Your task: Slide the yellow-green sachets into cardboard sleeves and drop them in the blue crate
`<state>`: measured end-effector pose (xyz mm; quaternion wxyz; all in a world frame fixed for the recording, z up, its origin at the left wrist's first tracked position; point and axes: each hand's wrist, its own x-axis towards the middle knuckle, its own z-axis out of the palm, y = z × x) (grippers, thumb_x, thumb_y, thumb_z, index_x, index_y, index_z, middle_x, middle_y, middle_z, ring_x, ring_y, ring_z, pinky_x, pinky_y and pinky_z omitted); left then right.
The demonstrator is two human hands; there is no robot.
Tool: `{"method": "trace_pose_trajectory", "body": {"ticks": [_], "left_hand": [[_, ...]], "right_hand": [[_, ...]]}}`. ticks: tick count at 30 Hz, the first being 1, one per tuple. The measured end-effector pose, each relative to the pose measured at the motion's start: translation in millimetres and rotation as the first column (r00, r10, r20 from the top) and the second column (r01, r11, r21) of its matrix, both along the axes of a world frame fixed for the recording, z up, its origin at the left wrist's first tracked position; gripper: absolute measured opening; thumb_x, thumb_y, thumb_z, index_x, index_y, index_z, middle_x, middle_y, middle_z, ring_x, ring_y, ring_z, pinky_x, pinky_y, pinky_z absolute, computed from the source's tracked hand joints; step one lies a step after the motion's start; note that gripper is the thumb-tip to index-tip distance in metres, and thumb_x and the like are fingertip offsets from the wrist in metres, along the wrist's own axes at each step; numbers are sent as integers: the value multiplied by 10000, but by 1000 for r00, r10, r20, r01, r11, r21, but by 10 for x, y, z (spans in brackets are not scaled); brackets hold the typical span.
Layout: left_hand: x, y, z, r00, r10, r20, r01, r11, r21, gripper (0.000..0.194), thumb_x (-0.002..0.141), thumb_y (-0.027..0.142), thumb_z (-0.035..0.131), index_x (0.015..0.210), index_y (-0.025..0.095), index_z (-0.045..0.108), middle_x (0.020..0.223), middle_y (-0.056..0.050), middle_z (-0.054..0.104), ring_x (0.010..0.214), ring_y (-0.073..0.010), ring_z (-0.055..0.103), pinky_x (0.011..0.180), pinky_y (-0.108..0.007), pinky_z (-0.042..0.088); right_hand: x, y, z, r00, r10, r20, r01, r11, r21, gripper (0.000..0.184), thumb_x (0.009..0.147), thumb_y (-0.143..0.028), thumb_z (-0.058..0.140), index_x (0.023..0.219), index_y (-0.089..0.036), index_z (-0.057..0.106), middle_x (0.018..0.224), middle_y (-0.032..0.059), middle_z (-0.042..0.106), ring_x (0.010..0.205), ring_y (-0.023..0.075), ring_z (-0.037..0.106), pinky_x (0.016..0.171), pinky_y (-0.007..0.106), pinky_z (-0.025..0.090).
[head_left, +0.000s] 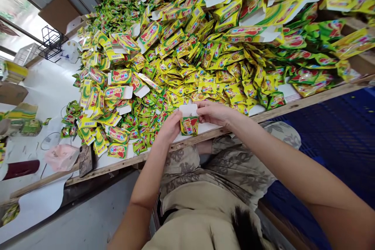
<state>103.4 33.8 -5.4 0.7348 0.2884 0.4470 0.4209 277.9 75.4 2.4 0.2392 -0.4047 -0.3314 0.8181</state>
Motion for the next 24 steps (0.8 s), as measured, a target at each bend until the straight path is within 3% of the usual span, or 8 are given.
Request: {"method": "trace_pose_trajectory", "body": {"ticks": [3, 5, 8, 10, 13, 18, 20, 24], "left_hand": [[-83, 121, 74, 998, -56, -24, 56, 998, -17, 484, 572, 400, 869, 939, 161, 661, 940, -72, 734, 933, -234, 685, 847, -358, 529], [-128, 176, 91, 994, -60, -88, 60, 998, 0, 438, 547, 356, 879, 871, 159, 659, 861, -48, 730, 812, -187, 682, 782, -318, 529], [-150, 174, 73, 957, 60, -284, -11, 985, 172, 301, 623, 355, 836, 774, 164, 660, 765, -16, 710, 705, -135, 644, 721, -278, 510], [-143, 119, 52, 906, 157, -392, -24, 946, 324, 231, 696, 360, 789, 772, 167, 689, 802, -33, 722, 758, -148, 657, 764, -297, 516], [-140, 17, 43, 876, 201, -438, 9, 902, 433, 216, 715, 348, 782, 832, 175, 729, 955, -76, 742, 915, -192, 685, 873, -351, 527], [-167, -42, 74, 869, 160, -468, 41, 920, 390, 249, 709, 355, 792, 862, 171, 723, 952, -79, 747, 870, -186, 701, 838, -344, 557], [-169, -30, 90, 875, 154, -458, 29, 930, 367, 284, 688, 350, 809, 883, 168, 712, 910, -69, 747, 806, -167, 696, 782, -313, 559], [-150, 7, 134, 889, 197, -413, -36, 930, 366, 268, 673, 343, 823, 846, 171, 710, 800, -37, 732, 726, -140, 670, 714, -275, 537]], "right_hand": [[-44, -6, -3, 998, -54, 16, 51, 988, 149, 240, 560, -170, 671, 767, -180, 551, 638, -47, 535, 525, 68, 443, 497, 200, 358], [-55, -16, -22, 993, -107, 46, 85, 933, 351, 222, 625, -242, 691, 798, -177, 568, 697, -25, 575, 608, 95, 513, 573, 224, 413], [-16, -28, -54, 969, -167, 181, -2, 729, 685, 148, 752, -297, 648, 828, -175, 610, 785, 20, 638, 713, 137, 580, 691, 282, 462], [34, -33, -70, 949, -165, 270, -126, 587, 799, 118, 805, -293, 620, 839, -181, 636, 845, 45, 678, 758, 155, 610, 727, 298, 473], [88, -40, -88, 945, -132, 301, -201, 492, 847, 113, 835, -294, 612, 850, -191, 654, 910, 59, 708, 832, 168, 641, 766, 297, 486], [36, -67, -101, 935, -151, 320, -203, 512, 835, 149, 821, -333, 645, 833, -184, 641, 899, 66, 694, 786, 167, 626, 724, 292, 485], [-10, -79, -90, 938, -152, 310, -171, 575, 800, 186, 794, -355, 676, 839, -184, 619, 845, 50, 673, 725, 157, 607, 683, 288, 480], [-73, -78, -44, 971, -142, 194, -18, 760, 649, 296, 754, -439, 717, 856, -190, 592, 732, 10, 628, 646, 135, 575, 616, 270, 471]]}}
